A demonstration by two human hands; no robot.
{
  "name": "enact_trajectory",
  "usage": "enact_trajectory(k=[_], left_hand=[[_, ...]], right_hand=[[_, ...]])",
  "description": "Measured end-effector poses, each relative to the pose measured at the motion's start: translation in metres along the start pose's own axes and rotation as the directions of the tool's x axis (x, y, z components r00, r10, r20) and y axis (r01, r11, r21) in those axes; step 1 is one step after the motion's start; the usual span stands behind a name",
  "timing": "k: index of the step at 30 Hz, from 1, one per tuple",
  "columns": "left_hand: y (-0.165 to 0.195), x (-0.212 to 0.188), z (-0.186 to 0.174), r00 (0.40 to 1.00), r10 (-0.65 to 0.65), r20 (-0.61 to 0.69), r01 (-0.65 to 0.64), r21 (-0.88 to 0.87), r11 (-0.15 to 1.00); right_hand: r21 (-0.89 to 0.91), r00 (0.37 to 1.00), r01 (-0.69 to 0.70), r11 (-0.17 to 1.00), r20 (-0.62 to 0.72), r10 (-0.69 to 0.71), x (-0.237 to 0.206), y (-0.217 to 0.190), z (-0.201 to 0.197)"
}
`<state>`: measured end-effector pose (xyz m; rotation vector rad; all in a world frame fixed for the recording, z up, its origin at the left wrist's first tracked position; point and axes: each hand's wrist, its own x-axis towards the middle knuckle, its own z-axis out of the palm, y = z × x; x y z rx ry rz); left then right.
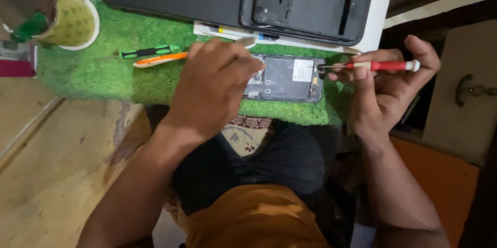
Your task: The person repairs a disassembled mobile phone at a workbench. They pry open and remove the back cover, then use a marker-style pen tool and a screwdriver to work on the internal components, at one point holding a small part while turning the screwdriver on it.
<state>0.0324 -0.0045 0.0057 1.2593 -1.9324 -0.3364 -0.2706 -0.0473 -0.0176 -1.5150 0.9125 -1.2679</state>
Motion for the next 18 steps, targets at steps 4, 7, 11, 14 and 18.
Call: enact_trajectory(k=[4,7,11,14,18], left_hand=[[0.003,0.001,-0.013,0.982,0.016,0.186,-0.02,0.022,1.0],[0.008,-0.001,-0.021,0.962,-0.035,0.271,0.025,0.039,0.999],[0.01,-0.002,-0.019,0.926,-0.077,0.369,0.044,0.096,0.994],[0.01,-0.002,-0.015,0.931,-0.083,0.355,0.051,0.098,0.994],[0.01,-0.002,-0.013,0.911,-0.103,0.4,0.046,0.15,0.988]], right_hand=[[0.008,1.0,-0.017,1.0,0.004,0.017,-0.003,0.001,0.001],[0.016,1.0,-0.001,1.0,0.027,0.0,-0.002,0.002,-0.001],[0.017,0.999,-0.005,1.0,0.031,0.005,-0.002,0.002,-0.001],[-0.018,0.999,0.01,1.0,0.042,-0.009,-0.001,0.002,-0.001],[-0.023,0.998,0.027,0.999,0.057,-0.026,-0.001,0.0,-0.001]])
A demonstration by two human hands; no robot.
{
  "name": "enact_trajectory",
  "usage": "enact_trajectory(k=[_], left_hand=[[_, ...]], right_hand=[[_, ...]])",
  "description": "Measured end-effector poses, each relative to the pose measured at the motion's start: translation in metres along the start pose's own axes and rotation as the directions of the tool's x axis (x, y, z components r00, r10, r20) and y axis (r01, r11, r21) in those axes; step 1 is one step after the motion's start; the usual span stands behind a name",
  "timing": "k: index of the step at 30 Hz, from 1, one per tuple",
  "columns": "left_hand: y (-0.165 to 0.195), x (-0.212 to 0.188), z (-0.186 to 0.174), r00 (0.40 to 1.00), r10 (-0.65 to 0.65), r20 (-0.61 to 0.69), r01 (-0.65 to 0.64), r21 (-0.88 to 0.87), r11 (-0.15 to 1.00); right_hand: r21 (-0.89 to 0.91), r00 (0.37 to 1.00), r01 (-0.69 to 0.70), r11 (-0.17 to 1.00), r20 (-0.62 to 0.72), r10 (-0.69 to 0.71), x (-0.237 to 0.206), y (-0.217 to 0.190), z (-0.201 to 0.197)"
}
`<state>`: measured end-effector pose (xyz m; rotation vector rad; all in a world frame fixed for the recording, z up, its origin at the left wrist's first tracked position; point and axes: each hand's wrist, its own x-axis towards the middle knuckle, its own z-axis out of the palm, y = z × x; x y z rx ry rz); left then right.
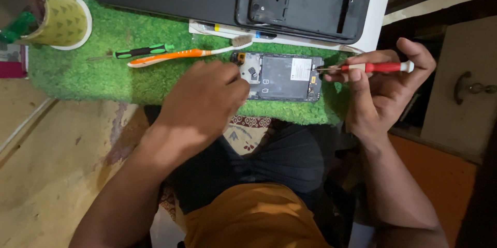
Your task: The person repairs a disassembled mobile phone at a workbench. They pry open and remove the back cover, then use a marker-style pen tool and a screwdriver to work on the internal components, at one point holding a small part while turning the screwdriver on it.
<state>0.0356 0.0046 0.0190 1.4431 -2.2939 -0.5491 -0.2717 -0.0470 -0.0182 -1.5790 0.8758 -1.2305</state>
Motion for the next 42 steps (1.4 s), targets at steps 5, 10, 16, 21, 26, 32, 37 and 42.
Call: enact_trajectory(k=[5,10,16,21,26,32,37,42], left_hand=[[0.002,0.001,0.001,0.993,0.071,-0.099,-0.075,-0.031,0.997],[0.012,0.018,0.026,0.94,0.182,-0.29,-0.211,-0.073,0.975],[0.017,0.029,0.042,0.959,0.167,-0.23,-0.176,-0.017,0.984],[0.014,0.029,0.037,0.963,0.169,-0.209,-0.181,-0.042,0.983],[0.009,0.026,0.03,0.966,0.169,-0.194,-0.185,-0.071,0.98],[0.009,0.026,0.029,0.975,0.148,-0.166,-0.163,-0.079,0.984],[0.01,0.027,0.033,0.976,0.156,-0.151,-0.167,-0.062,0.984],[0.01,0.027,0.033,0.976,0.156,-0.154,-0.161,-0.02,0.987]], right_hand=[[0.006,0.998,-0.035,0.999,-0.043,0.035,-0.001,0.001,-0.002],[-0.073,0.998,-0.033,0.997,-0.05,0.029,-0.001,0.002,0.001],[-0.057,0.994,-0.063,0.996,-0.09,0.058,0.001,-0.004,0.003],[-0.084,0.995,-0.076,0.994,-0.074,0.07,0.001,-0.008,0.005],[-0.095,0.999,-0.029,0.995,-0.021,0.027,0.001,-0.005,0.004],[-0.023,0.996,-0.078,0.997,-0.035,0.077,-0.003,0.0,0.003],[0.088,0.994,-0.102,0.991,-0.026,0.104,-0.002,0.003,0.001],[0.104,0.989,-0.132,0.986,-0.058,0.139,-0.004,0.0,0.002]])
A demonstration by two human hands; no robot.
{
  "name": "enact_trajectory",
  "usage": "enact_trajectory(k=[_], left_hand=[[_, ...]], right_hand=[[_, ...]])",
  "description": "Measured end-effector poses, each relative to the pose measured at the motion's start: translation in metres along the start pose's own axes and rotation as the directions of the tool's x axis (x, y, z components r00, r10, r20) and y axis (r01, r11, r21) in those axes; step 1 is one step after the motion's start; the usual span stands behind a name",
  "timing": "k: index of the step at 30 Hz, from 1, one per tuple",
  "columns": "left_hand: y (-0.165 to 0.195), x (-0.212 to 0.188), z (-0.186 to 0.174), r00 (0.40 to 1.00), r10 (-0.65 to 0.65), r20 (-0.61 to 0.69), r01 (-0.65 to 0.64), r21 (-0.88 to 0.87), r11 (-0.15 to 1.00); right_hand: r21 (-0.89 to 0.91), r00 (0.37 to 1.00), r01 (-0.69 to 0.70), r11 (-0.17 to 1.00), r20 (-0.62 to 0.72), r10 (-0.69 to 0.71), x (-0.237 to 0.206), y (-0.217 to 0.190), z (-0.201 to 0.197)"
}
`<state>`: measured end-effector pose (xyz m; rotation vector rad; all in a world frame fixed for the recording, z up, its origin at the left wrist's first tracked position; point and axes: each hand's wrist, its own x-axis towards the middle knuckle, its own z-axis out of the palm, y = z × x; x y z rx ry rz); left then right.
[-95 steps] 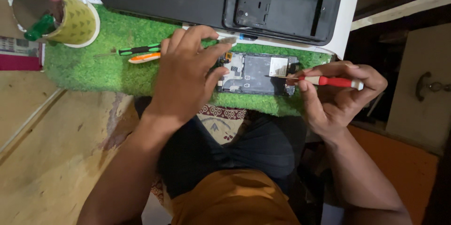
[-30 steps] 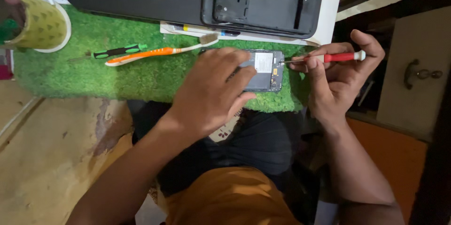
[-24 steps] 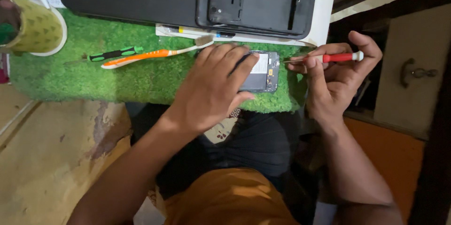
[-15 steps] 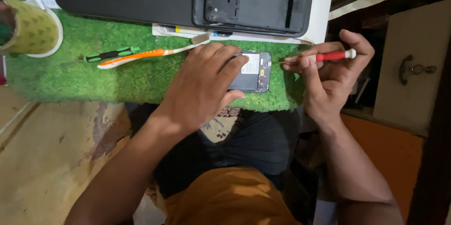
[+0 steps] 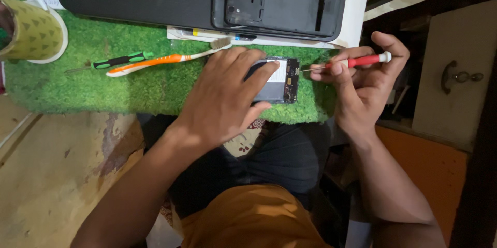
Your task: The person repairs a disassembled mobile phone at a workbench. They pry open and remove the back cover, then use a marker-style pen tool and a screwdriver to work on the internal components, at one point holding a small part while turning the screwdriver on it.
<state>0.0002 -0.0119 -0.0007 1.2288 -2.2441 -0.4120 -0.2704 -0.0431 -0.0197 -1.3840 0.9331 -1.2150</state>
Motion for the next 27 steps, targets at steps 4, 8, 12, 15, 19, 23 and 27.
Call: enact_trajectory(k=[4,8,12,15,19,23,27], left_hand=[[0.002,0.005,0.0,0.999,-0.011,0.041,0.012,-0.03,0.999],[0.007,0.015,0.003,1.0,-0.008,0.022,0.01,-0.086,0.996],[0.011,0.02,0.007,0.997,-0.047,0.061,0.054,-0.123,0.991],[0.011,0.019,0.009,0.995,-0.066,0.074,0.075,-0.126,0.989],[0.012,0.019,0.017,0.999,-0.048,0.012,0.049,-0.126,0.991],[0.011,0.018,0.026,0.999,-0.035,-0.026,0.031,-0.132,0.991],[0.01,0.016,0.029,0.999,-0.033,-0.041,0.027,-0.128,0.991]], right_hand=[[0.011,1.0,0.023,1.0,0.003,-0.023,-0.002,-0.001,0.005],[-0.045,0.997,0.068,0.997,0.036,-0.067,-0.002,-0.003,0.01],[-0.075,0.996,0.082,0.994,0.048,-0.079,-0.002,-0.004,0.014],[-0.09,0.999,0.046,0.995,0.027,-0.044,-0.001,-0.007,0.015],[0.141,0.999,0.029,0.99,0.031,-0.034,0.007,-0.008,0.013],[0.301,0.995,-0.068,0.951,-0.055,0.088,0.008,-0.017,0.014],[-0.331,0.992,-0.102,0.938,0.031,0.119,0.005,-0.032,0.023]])
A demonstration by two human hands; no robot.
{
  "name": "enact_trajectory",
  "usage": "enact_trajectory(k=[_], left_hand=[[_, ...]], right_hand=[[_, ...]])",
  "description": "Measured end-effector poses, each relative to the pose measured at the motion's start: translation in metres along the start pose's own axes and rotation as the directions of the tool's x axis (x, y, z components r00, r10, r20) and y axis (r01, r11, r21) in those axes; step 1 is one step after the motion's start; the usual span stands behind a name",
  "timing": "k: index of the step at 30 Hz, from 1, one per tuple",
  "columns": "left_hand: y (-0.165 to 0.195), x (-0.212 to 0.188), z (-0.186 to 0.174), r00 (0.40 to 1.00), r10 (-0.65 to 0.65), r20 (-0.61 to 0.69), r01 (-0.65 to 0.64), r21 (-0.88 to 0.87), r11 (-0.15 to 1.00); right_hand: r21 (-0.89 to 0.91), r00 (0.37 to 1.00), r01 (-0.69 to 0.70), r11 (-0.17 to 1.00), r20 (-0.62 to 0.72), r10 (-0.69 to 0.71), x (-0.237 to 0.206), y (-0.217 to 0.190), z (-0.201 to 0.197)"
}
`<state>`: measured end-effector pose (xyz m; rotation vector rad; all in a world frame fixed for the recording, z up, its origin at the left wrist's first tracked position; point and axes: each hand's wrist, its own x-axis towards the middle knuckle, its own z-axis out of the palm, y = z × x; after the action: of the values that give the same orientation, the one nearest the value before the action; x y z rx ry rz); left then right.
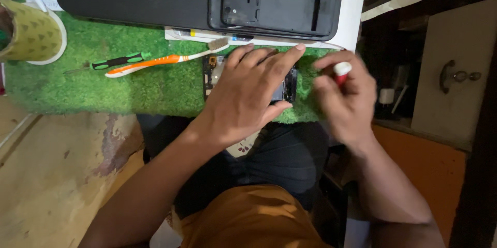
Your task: The person repairs a disassembled mobile phone at a workbench. They pry open and remove the back cover, then use a marker-style pen tool and a screwdriver to work on the internal components, at one point holding a small part while turning the screwdriver on it.
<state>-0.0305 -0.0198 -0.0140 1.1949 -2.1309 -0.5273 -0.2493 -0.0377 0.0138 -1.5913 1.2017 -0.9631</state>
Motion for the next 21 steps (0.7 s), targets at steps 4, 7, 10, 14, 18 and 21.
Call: enact_trajectory(k=[4,7,10,14,18,21], left_hand=[[0.001,0.001,0.001,0.999,-0.029,0.015,0.029,-0.006,1.0],[0.001,0.005,-0.001,1.0,-0.024,0.015,0.024,-0.018,1.0],[-0.001,0.003,-0.009,0.998,0.016,0.056,-0.02,0.067,0.998],[0.0,0.004,-0.023,0.994,0.031,0.102,-0.051,0.2,0.978],[-0.002,0.006,-0.038,0.985,0.096,0.146,-0.129,0.238,0.963],[-0.004,0.012,-0.045,0.974,0.145,0.173,-0.185,0.249,0.951]], right_hand=[[-0.472,0.99,0.088,0.877,0.139,-0.025,0.003,-0.015,0.013],[-0.559,0.992,0.043,0.828,0.125,0.033,0.007,-0.022,0.018],[-0.562,0.988,-0.057,0.825,0.089,0.129,0.009,-0.027,0.017],[-0.558,0.984,-0.076,0.826,0.093,0.153,0.008,-0.028,0.015],[-0.537,0.983,-0.076,0.84,0.102,0.154,0.009,-0.025,0.016],[-0.532,0.982,-0.082,0.843,0.099,0.159,0.009,-0.024,0.016]])
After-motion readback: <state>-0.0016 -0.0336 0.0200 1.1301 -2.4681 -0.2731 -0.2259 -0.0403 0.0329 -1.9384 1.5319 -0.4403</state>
